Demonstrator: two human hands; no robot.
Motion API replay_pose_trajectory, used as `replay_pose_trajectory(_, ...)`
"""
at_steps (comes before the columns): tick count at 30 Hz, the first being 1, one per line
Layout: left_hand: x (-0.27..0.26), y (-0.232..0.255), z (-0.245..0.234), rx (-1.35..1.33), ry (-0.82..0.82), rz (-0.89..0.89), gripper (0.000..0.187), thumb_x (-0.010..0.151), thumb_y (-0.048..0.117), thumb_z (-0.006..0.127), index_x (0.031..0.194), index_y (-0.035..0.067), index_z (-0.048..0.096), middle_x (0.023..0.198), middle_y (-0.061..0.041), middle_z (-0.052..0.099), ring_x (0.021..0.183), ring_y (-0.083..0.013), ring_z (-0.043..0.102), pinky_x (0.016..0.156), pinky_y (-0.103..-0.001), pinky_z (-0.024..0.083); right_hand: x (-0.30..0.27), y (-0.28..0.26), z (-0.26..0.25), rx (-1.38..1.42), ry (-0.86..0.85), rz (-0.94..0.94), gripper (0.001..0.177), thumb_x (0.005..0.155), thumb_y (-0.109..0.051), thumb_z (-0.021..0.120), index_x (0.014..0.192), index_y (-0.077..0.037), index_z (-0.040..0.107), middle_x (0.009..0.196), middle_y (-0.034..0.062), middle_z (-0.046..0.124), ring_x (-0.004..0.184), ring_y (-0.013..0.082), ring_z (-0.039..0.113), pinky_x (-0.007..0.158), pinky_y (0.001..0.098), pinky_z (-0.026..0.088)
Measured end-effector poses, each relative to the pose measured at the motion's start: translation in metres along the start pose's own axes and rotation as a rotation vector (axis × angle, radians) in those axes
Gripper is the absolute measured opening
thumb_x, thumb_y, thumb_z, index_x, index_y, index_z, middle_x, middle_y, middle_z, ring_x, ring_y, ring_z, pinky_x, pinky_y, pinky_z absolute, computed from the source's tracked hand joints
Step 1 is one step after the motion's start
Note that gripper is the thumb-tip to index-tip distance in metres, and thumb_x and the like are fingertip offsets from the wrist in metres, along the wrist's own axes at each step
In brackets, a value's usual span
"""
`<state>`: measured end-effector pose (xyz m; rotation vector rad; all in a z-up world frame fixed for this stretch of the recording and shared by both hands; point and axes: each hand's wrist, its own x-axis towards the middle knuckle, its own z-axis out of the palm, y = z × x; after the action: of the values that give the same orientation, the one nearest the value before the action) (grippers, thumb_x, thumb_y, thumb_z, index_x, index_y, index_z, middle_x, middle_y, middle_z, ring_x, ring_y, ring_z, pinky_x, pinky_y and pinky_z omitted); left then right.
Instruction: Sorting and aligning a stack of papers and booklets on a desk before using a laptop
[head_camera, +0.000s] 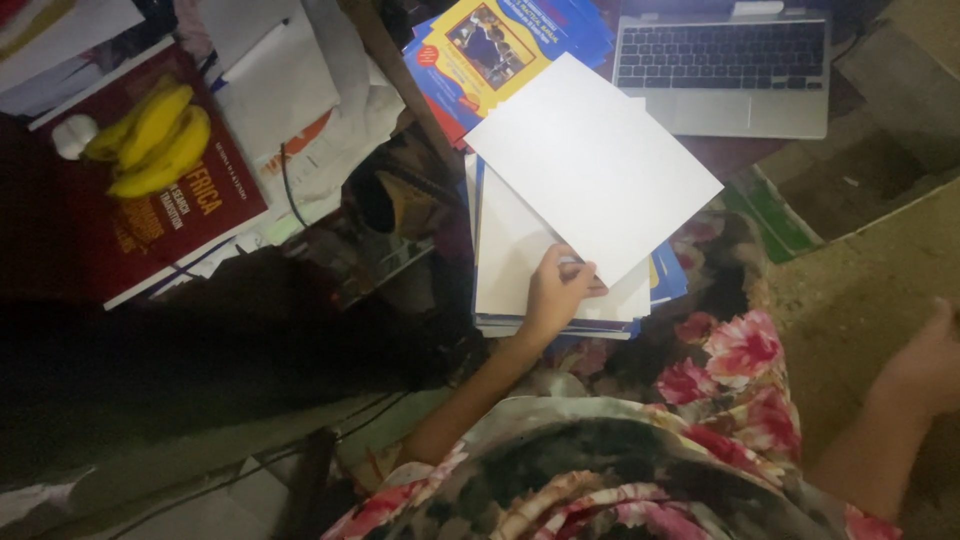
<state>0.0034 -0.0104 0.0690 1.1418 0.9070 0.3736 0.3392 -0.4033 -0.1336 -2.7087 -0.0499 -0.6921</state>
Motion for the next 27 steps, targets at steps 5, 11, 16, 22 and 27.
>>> replay_pose_trajectory(5,-0.001,-0.005,-0.003,-0.025,-0.046,-0.065,0.021,0.097,0.006,0.064,0.111,-0.003,0.053,0.093,-0.025,0.070,0.080,-0.0302,0.075,0.080,-0.038,0.068,-0.013,-0.092,-0.052,0.405,-0.417,-0.115,0.047,0.137,-0.032,0.044,0.117,-0.002,0.075,0.104,0.0187,0.070,0.091,0.0304,0.065,0.080,0.0423,0.047)
replay_pose_trajectory(11,-0.016,0.003,-0.003,0.011,-0.256,-0.116,0.020,0.094,0.008,0.068,0.101,0.001,0.051,0.091,-0.029,0.073,0.074,-0.0332,0.076,0.071,-0.038,0.066,-0.060,-0.233,-0.140,1.170,-1.101,0.462,0.058,0.112,-0.046,0.030,0.132,0.002,0.056,0.118,0.0242,0.066,0.102,0.0366,0.068,0.087,0.0445,0.059)
replay_pose_trajectory(16,-0.026,0.014,-0.004,0.213,-0.327,-0.109,0.020,0.092,0.014,0.071,0.102,-0.001,0.062,0.092,-0.023,0.076,0.075,-0.0294,0.076,0.066,-0.035,0.065,-0.070,-0.261,-0.166,1.083,-0.843,0.489,0.054,0.097,-0.016,0.067,0.145,0.002,0.049,0.140,0.0134,0.062,0.124,0.0239,0.063,0.103,0.0313,0.054)
replay_pose_trajectory(22,0.010,-0.023,-0.029,0.183,-0.356,0.143,0.029,0.101,0.031,0.058,0.101,0.006,0.070,0.106,-0.010,0.078,0.089,-0.0161,0.074,0.077,-0.028,0.062,-0.100,-0.254,-0.194,0.755,-0.197,-0.492,0.040,0.105,0.011,0.065,0.135,-0.012,0.078,0.068,0.0031,0.049,0.058,0.0108,0.037,0.060,0.0303,0.035)
replay_pose_trajectory(27,0.020,-0.041,-0.052,-0.476,-0.263,0.137,0.045,0.108,0.030,0.053,0.146,0.007,0.046,0.132,-0.017,0.064,0.115,-0.0376,0.068,0.093,-0.058,0.057,-0.116,-0.305,-0.208,0.948,-0.462,-1.219,0.057,0.087,0.007,0.052,0.141,-0.007,0.062,0.153,0.0230,0.051,0.140,0.0455,0.049,0.116,0.0526,0.039)
